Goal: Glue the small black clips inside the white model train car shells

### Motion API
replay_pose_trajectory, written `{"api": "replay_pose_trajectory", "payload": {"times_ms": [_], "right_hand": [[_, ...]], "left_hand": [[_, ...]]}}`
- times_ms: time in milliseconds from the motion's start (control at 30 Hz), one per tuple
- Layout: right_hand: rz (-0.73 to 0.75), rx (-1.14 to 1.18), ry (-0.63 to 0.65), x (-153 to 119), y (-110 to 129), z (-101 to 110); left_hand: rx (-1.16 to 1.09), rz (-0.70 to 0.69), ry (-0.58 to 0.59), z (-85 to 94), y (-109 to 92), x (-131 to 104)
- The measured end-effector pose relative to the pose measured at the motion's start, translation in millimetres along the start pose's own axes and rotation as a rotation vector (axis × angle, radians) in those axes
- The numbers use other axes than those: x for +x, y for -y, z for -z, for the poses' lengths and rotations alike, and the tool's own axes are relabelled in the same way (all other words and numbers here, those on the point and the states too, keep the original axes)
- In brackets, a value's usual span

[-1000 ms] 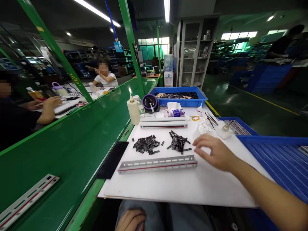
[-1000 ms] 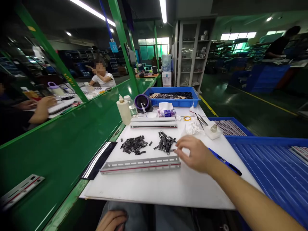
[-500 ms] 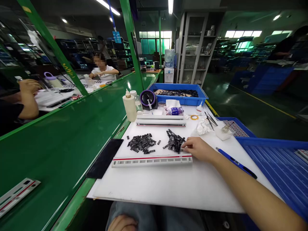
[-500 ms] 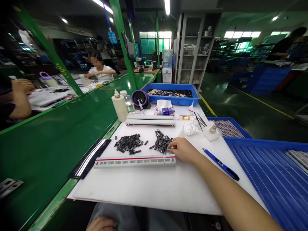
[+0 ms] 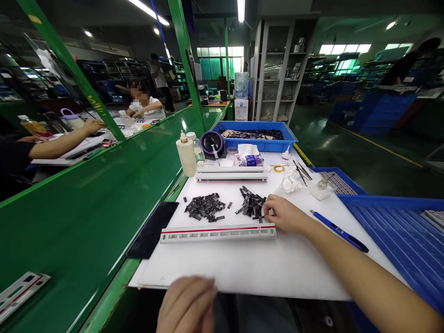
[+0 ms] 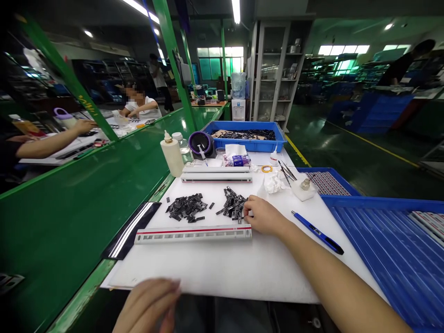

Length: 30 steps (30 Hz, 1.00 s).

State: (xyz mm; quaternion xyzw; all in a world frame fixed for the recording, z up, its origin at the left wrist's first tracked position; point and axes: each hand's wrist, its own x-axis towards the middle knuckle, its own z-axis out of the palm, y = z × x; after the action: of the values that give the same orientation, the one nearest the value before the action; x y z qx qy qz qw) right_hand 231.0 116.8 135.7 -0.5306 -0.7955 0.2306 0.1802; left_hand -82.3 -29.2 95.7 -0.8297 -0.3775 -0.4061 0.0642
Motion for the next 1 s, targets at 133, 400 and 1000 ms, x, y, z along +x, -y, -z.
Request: {"api": "replay_pose_trajectory", "payload": {"times_ms": [133,400,1000], "right_hand": [[0.064,-0.017,-0.012,-3.9,3.0,5.3],[-0.032,-0.023,-0.186,-3.0,-6.9,14.9],[0.264,0.272,-0.392,-14.9,17.7,12.0]], "left_hand": [[0.229,0.002,0.213,-14.8,22.0,72.1],[0.187,-0.095,0.272,-31.2,28.4,80.0],[-0.050,0.082,0.416,-55.8,-8.7,180.2]]}}
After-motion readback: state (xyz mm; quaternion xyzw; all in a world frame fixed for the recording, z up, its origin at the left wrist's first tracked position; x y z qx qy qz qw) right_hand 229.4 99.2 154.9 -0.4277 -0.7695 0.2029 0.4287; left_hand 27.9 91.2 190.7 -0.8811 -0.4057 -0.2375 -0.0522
